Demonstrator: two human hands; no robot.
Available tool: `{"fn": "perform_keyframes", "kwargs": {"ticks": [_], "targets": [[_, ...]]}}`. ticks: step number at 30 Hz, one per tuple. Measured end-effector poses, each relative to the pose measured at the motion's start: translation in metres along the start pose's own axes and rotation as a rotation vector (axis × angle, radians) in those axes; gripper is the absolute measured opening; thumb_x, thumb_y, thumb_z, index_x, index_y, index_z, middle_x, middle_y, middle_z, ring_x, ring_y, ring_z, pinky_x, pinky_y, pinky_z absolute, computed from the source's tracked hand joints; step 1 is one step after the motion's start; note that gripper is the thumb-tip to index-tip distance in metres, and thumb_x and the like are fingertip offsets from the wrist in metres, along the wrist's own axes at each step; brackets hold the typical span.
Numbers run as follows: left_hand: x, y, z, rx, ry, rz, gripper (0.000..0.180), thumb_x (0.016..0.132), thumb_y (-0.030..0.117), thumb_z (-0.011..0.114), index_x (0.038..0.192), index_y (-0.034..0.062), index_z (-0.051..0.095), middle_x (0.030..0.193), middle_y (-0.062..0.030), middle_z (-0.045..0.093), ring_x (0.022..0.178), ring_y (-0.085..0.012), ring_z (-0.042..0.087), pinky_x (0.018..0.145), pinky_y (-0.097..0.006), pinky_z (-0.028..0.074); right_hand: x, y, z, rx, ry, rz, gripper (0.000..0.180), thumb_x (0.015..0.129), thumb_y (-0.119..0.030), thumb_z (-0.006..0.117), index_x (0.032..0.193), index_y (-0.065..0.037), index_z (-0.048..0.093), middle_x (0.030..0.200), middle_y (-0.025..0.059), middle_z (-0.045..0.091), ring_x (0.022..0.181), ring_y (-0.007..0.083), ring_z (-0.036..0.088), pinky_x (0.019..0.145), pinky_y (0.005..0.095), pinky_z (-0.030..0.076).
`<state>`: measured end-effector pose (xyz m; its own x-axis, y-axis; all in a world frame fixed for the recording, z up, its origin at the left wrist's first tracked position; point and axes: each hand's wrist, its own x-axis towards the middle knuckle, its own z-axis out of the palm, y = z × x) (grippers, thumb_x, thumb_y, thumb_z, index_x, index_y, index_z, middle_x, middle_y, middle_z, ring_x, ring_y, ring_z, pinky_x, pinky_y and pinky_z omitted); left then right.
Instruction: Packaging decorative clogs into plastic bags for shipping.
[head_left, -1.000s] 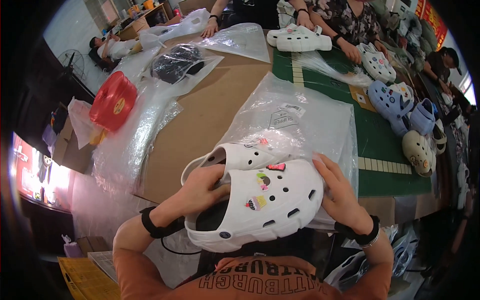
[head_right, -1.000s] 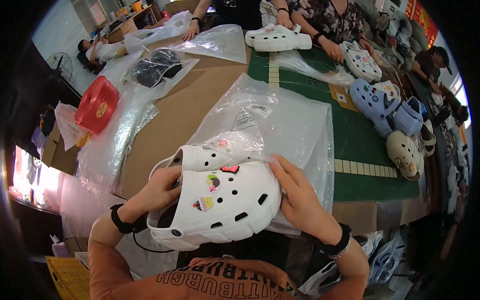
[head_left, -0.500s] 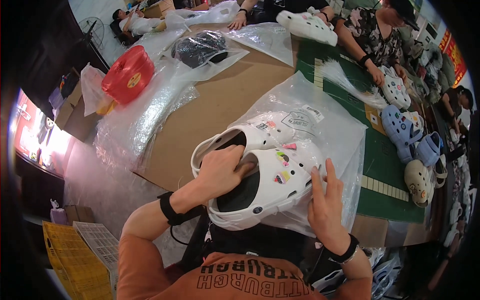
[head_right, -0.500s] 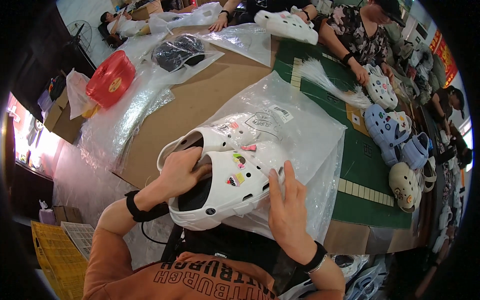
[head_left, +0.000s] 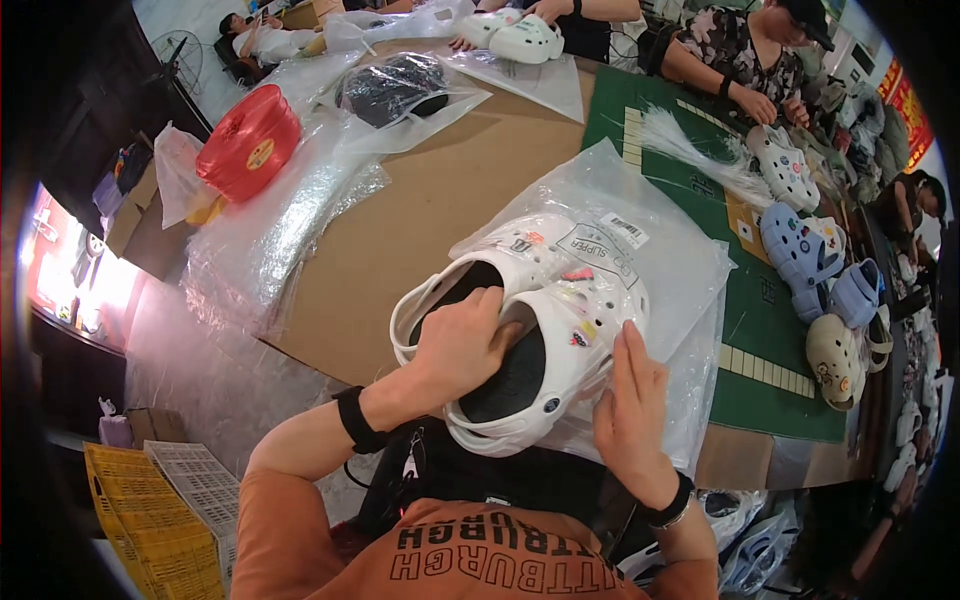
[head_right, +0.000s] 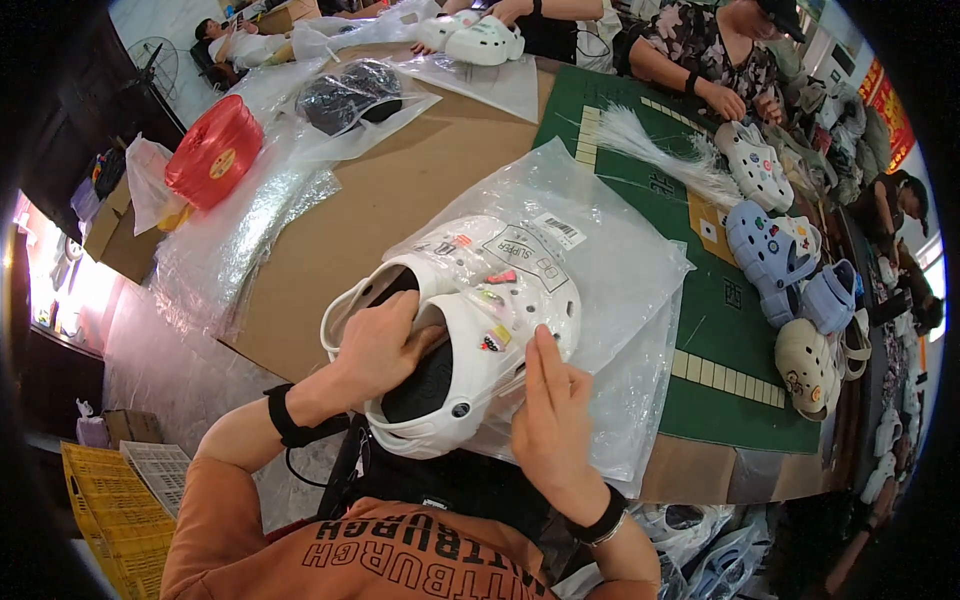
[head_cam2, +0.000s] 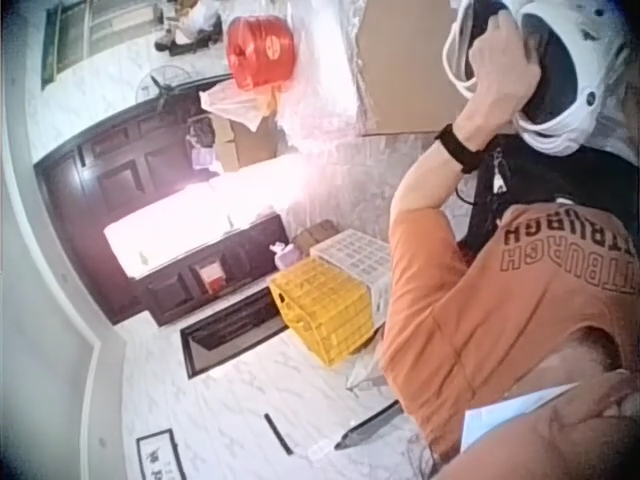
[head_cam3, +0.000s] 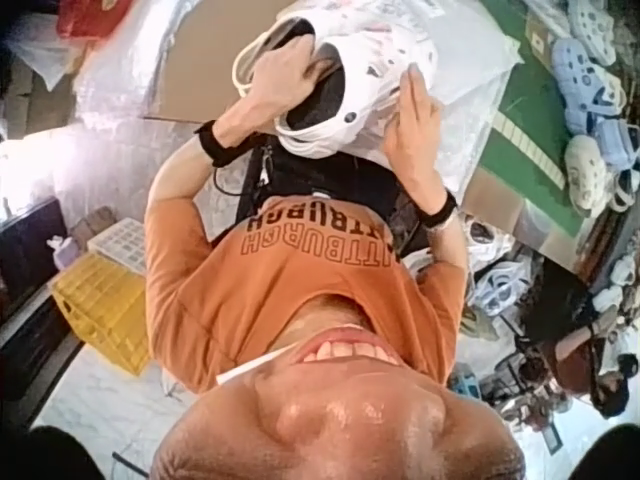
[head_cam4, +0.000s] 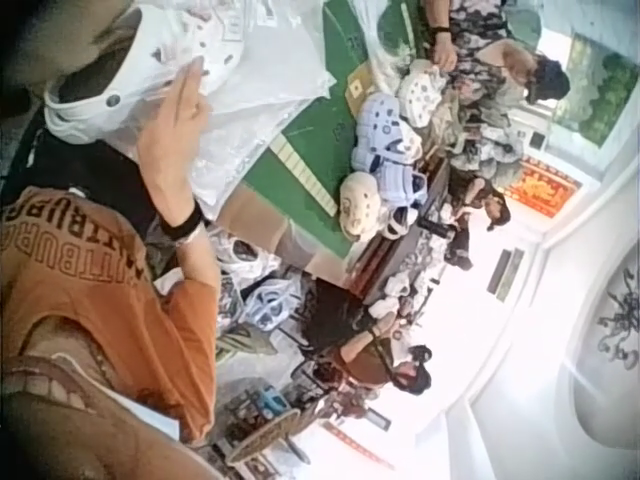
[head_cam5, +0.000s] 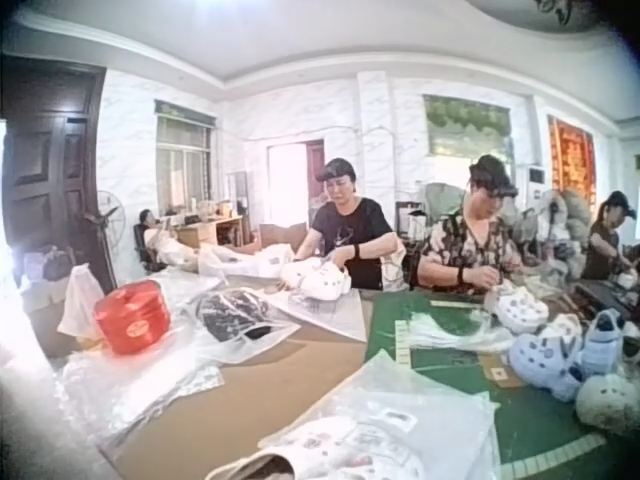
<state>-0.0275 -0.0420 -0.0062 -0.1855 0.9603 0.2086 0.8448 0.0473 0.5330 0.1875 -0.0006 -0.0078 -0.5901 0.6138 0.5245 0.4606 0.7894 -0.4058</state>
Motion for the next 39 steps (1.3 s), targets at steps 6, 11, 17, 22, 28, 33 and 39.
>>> {"fn": "perform_keyframes", "kwargs": {"ticks": [6, 11, 17, 22, 28, 33, 39], "targets": [[0.013, 0.008, 0.014, -0.018, 0.045, 0.05, 0.027, 0.077, 0.02, 0.064, 0.087, 0.0, 0.05, 0.079, -0.0166, 0.057, 0.071, -0.0365, 0.057, 0.058, -0.043, 0.044, -0.003, 0.008, 0.009, -0.099, -0.11, -0.164, 0.051, 0.064, 0.008, 0.051, 0.115, 0.002, 0.055, 0.131, 0.0087, 0.047, 0.088, 0.0293, 0.046, 0.076, 0.0326, 0.041], [0.011, 0.005, 0.012, -0.044, -0.091, 0.067, 0.036, 0.079, 0.025, 0.062, 0.102, -0.0007, 0.051, 0.091, -0.0169, 0.056, 0.082, -0.0348, 0.057, 0.066, -0.041, 0.046, -0.018, 0.019, 0.007, -0.078, -0.16, -0.168, 0.054, 0.064, 0.006, 0.055, 0.117, 0.0, 0.053, 0.133, 0.0142, 0.042, 0.095, 0.0316, 0.046, 0.081, 0.0361, 0.041], [0.024, -0.018, -0.052, -0.093, -0.318, 0.265, 0.041, 0.081, 0.026, 0.059, 0.116, 0.0049, 0.052, 0.112, -0.0169, 0.054, 0.096, -0.0304, 0.056, 0.078, -0.038, 0.045, -0.041, 0.01, -0.021, 0.096, -0.336, 0.001, 0.051, 0.069, 0.006, 0.057, 0.119, -0.001, 0.05, 0.134, 0.0211, 0.035, 0.107, 0.039, 0.042, 0.089, 0.0422, 0.038], [0.062, -0.077, -0.04, -0.095, -0.165, 0.152, 0.036, 0.081, 0.008, 0.056, 0.117, 0.0089, 0.055, 0.103, -0.0156, 0.057, 0.087, -0.0249, 0.057, 0.076, -0.033, 0.046, -0.065, 0.004, -0.018, 0.623, -0.015, 0.673, 0.059, 0.077, 0.005, 0.053, 0.131, -0.005, 0.032, 0.126, 0.0145, 0.038, 0.112, 0.0254, 0.042, 0.089, 0.0349, 0.039], [0.08, -0.097, -0.012, -0.471, -0.386, -0.066, 0.034, 0.084, 0.006, 0.053, 0.118, 0.0063, 0.054, 0.1, -0.0107, 0.061, 0.089, -0.0191, 0.057, 0.079, -0.029, 0.045, -0.06, -0.003, -0.005, 1.155, -0.079, 1.001, 0.062, 0.083, 0.004, 0.049, 0.136, -0.004, 0.019, 0.133, 0.0101, 0.028, 0.116, 0.0197, 0.04, 0.091, 0.0311, 0.038], [0.063, -0.101, 0.019, -0.818, -0.272, -0.17, 0.031, 0.088, 0.009, 0.05, 0.117, 0.0017, 0.053, 0.101, -0.0083, 0.06, 0.091, -0.0123, 0.055, 0.08, -0.024, 0.044, -0.055, -0.008, 0.026, 1.308, 0.122, 1.015, 0.055, 0.084, 0.003, 0.048, 0.132, -0.013, 0.025, 0.134, 0.0078, 0.028, 0.113, 0.0198, 0.044, 0.091, 0.0312, 0.041], [0.058, -0.07, 0.006, -0.972, -0.09, -0.369, 0.021, 0.09, 0.014, 0.049, 0.104, -0.0002, 0.055, 0.091, -0.004, 0.058, 0.08, -0.0083, 0.052, 0.07, -0.022, 0.043, -0.035, -0.006, 0.008, 1.279, 0.167, 1.129, 0.05, 0.086, 0.002, 0.046, 0.13, -0.013, 0.027, 0.127, 0.0087, 0.04, 0.11, 0.0192, 0.049, 0.088, 0.031, 0.045]]}}
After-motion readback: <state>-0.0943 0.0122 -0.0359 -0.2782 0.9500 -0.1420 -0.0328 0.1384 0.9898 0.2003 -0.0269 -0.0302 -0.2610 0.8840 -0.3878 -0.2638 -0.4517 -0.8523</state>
